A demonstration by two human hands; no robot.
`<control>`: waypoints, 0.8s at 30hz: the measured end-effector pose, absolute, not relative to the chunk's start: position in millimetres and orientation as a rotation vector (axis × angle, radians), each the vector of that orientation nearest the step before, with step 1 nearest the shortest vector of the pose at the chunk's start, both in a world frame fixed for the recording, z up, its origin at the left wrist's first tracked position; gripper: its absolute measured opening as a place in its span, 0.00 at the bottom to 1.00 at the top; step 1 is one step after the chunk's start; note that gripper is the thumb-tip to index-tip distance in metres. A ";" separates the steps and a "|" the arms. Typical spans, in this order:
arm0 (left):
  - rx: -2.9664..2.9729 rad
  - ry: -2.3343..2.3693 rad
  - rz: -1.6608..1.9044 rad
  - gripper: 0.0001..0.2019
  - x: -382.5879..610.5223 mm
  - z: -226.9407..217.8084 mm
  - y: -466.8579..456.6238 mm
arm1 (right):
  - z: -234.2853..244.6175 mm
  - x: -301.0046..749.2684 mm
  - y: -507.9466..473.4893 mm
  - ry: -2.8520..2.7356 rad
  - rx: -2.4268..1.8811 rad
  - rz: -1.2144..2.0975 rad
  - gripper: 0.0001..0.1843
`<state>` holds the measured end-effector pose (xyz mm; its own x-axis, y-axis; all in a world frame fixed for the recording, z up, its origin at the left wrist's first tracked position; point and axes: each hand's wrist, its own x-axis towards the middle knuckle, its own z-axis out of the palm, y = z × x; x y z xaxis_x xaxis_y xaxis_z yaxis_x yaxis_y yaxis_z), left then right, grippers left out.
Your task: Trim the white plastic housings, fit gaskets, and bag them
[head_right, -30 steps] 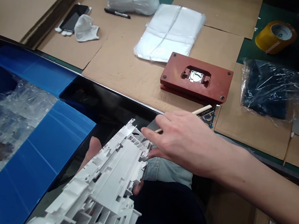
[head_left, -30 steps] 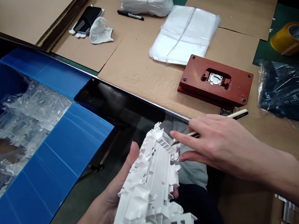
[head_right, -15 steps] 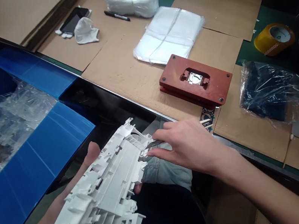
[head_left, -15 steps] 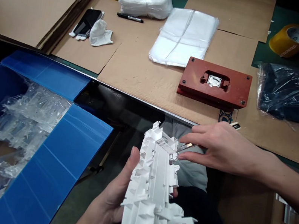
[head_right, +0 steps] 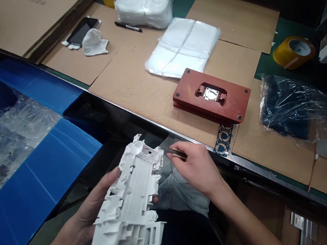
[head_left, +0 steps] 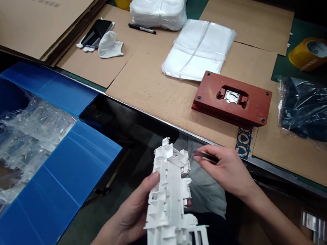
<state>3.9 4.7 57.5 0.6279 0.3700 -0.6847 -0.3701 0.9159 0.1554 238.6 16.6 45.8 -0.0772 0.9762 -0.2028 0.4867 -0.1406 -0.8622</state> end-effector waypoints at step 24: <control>1.066 1.289 0.798 0.52 25.8 44.1 26.0 | 7.6 337.8 -111.7 -0.246 -1.862 0.207 0.16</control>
<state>25.8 26.0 44.1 0.1442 0.9252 -0.3510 0.0982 0.3396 0.9354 337.8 -111.7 7.6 0.9620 0.2724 -0.0180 0.0645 -0.2908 -0.9546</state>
